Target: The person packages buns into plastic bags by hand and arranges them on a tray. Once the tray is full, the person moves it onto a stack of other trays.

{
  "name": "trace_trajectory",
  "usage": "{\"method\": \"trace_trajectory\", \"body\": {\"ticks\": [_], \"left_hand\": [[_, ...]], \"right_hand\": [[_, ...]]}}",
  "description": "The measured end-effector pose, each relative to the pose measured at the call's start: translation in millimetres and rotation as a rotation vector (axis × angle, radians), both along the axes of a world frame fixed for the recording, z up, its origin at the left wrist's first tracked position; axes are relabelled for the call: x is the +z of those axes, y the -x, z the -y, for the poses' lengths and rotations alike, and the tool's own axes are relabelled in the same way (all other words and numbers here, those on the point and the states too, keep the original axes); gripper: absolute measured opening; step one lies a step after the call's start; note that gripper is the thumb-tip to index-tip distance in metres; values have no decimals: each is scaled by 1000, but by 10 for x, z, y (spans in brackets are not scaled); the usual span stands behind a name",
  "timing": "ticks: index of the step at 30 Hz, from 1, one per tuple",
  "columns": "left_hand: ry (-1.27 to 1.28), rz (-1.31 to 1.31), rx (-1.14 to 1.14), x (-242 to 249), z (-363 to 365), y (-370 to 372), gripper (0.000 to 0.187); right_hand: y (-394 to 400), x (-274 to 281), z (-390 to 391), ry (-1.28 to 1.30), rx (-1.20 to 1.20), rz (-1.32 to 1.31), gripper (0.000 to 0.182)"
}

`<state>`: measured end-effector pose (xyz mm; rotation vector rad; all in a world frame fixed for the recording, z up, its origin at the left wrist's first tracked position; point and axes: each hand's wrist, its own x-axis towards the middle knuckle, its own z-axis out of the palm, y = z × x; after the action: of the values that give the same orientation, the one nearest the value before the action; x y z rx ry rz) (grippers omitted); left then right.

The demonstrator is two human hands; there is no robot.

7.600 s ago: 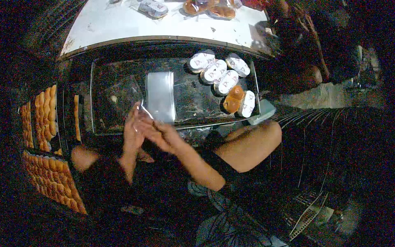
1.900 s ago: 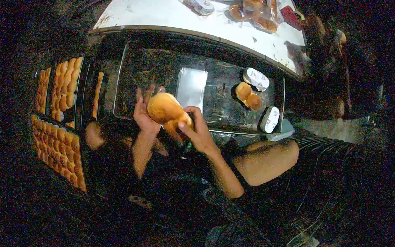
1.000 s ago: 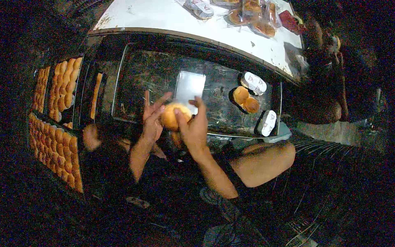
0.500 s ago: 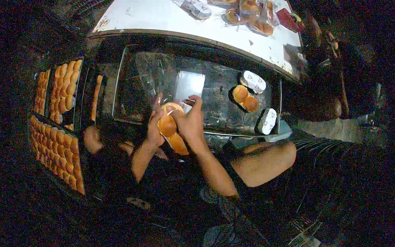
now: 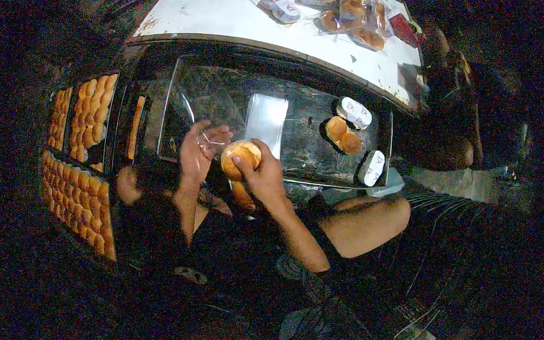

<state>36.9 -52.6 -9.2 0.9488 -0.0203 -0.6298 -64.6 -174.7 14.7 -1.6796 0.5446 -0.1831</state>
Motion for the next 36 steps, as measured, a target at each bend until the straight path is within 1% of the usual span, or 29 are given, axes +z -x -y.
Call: {"method": "trace_trajectory", "body": {"ticks": [1, 2, 4, 6, 8, 9, 10, 11, 12, 13, 15, 16, 17, 18, 19, 20, 21, 22, 25, 26, 27, 29, 30, 31, 32, 33, 34, 35, 36], "left_hand": [[169, -148, 39, 59, -13, -19, 45], [238, -139, 2, 75, -27, -30, 43], [200, -141, -6, 117, -16, -8, 41], [165, -141, -20, 103, 46, 27, 41], [-28, 55, -4, 37, 112, 78, 41], [-32, 56, -5, 65, 139, 111, 41], [50, -36, -8, 111, 158, 143, 44], [134, -127, -11, 135, 168, 159, 48], [158, -58, -15, 100, 188, 170, 50], [158, -59, -15, 80, 199, 192, 50], [156, -3, 48, 78, 228, 248, 53], [237, -49, 30, 24, 214, 244, 54], [238, -48, 27, 19, 202, 241, 54], [294, -73, -45, 24, 190, 243, 53], [350, -98, -116, 26, 180, 256, 53], [285, -85, -113, -35, 191, 303, 51], [286, -90, -112, -73, 201, 343, 51], [265, -120, -87, -101, 210, 380, 51], [205, -192, -34, -112, 221, 385, 46], [206, -186, -47, -89, 197, 359, 43], [207, -183, -61, -61, 171, 334, 42], [226, -166, -88, -65, 107, 273, 41], [233, -193, -131, -53, 95, 228, 41], [243, -215, -173, -37, 96, 205, 41], [156, -116, -111, -16, 130, 217, 35], [155, -115, -107, -8, 154, 233, 35], [88, -46, -75, -1, 172, 255, 31], [21, 25, -46, 9, 189, 269, 28], [19, 28, -47, 21, 209, 284, 28]], "right_hand": [[-5, 62, 23, 0, 4, 0, 55], [-1, 116, 52, 91, -6, -37, 58], [6, 143, 95, 266, -19, -69, 69], [6, 152, 91, 224, -36, -93, 72], [-11, 103, 61, 178, -53, -112, 76], [-23, 31, 39, 211, -62, -9, 80], [-34, -16, 29, 247, -72, 94, 84], [-51, -49, 46, 248, -72, 96, 84], [-86, -55, 71, 284, -126, 120, 85], [-119, -64, 92, 320, -180, 143, 87], [-139, -126, 68, 297, -234, 189, 86], [-130, -113, 38, 179, -169, 148, 85], [-116, -104, 6, 62, -106, 108, 85], [-80, -96, -39, -67, -58, 103, 77], [-85, -87, -31, -66, -62, 103, 77], [-92, -69, -15, -3, -70, 77, 76], [-98, -59, 0, 60, -76, 48, 75], [-143, -107, 18, 1, -143, 45, 69], [-211, -130, 41, -3, -226, 24, 63], [-207, -131, 25, -65, -295, 93, 60], [-183, -168, 27, -67, -294, 94, 60], [-94, -265, 78, 19, -174, 123, 52], [-56, -164, 79, -62, -206, 85, 46], [-40, -91, 87, -58, -204, 80, 46], [-43, -33, 92, -159, -250, 19, 47], [-47, -11, 93, -263, -295, -44, 48], [-48, -18, 89, -107, -263, -76, 50], [-59, -39, 64, -110, -262, -73, 50], [-75, -66, 26, 56, -247, 29, 51]]}}
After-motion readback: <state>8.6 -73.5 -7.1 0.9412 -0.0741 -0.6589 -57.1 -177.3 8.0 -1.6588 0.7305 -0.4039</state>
